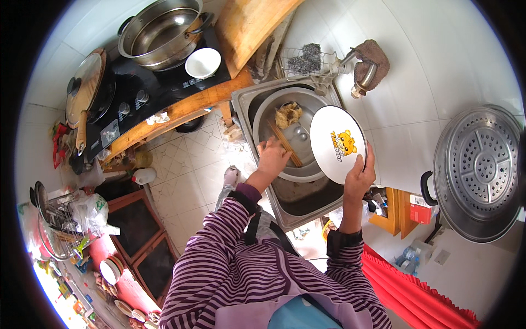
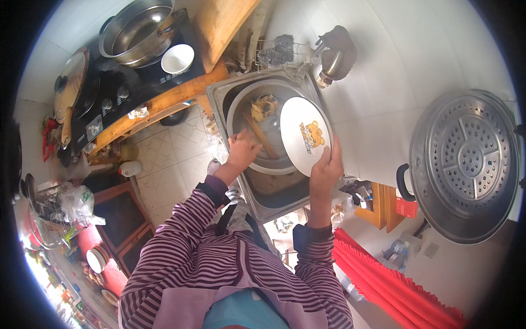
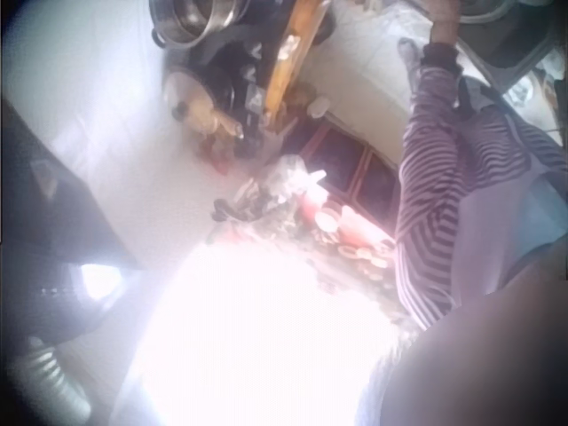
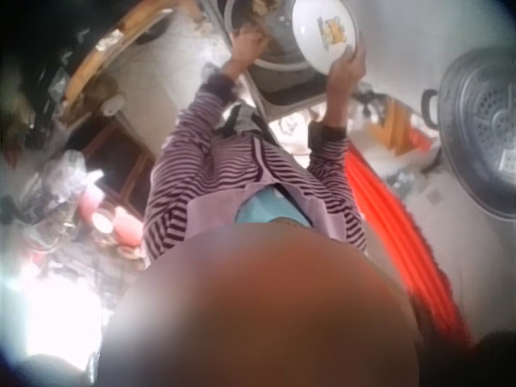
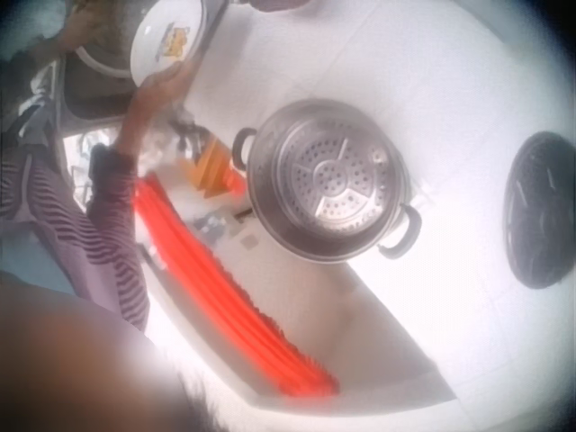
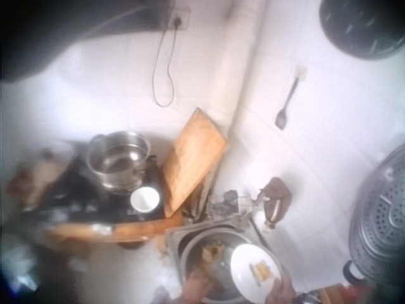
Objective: The person washes a pot, bowls, and a plate in a kitchen sink using a sponge and running water, then places the cleaned items on the countertop. The person also washes chopsticks and a spoon and sets them aside.
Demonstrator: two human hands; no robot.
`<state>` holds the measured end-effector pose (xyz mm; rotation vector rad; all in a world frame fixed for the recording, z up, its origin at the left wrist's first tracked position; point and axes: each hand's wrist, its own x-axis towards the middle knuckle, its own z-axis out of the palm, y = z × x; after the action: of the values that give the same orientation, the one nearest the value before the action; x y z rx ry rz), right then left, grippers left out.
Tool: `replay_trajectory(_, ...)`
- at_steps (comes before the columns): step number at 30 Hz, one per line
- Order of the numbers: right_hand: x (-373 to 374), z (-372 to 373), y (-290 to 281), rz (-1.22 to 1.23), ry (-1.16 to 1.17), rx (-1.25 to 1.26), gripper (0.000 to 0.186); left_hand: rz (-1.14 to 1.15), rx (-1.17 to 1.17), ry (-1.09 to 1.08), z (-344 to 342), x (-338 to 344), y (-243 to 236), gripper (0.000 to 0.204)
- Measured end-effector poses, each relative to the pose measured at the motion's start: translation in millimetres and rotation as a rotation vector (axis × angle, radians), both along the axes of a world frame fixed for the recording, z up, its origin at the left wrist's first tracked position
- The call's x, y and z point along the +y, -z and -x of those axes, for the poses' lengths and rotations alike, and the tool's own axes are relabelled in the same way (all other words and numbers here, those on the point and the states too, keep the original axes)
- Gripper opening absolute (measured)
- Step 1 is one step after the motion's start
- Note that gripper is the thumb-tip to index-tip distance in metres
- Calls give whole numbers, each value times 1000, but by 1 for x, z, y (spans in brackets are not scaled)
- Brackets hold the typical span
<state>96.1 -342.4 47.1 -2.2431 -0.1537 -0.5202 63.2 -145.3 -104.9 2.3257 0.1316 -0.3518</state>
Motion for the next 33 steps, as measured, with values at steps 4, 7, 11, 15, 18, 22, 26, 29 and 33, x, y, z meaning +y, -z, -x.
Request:
replay_trajectory(4,5,1,-1,-14,-50,2,34,-151,41,67,22,-2,-21,56)
replay_trajectory(7,12,3,-6,68,-103,-55,37,-123,32,25,36,2,-32,63)
replay_trajectory(11,17,11,-14,175,-162,-177,37,-157,-48,15,47,13,-41,34)
replay_trajectory(15,16,22,-18,270,-196,-302,37,-259,-191,21,57,22,-51,21)
replay_trajectory(18,20,29,-19,172,-267,-345,38,-288,-117,154,71,29,-64,27)
replay_trajectory(22,23,33,-24,335,-263,-437,33,-261,-44,154,104,57,-82,71)
replay_trajectory(26,24,36,-36,565,-225,-529,39,-226,-7,87,139,102,-98,76)
replay_trajectory(29,26,39,-43,638,-246,-512,50,-122,-9,-14,167,138,-109,76)
replay_trajectory(33,31,40,-49,700,-209,-470,55,-149,11,-115,210,178,-122,70)
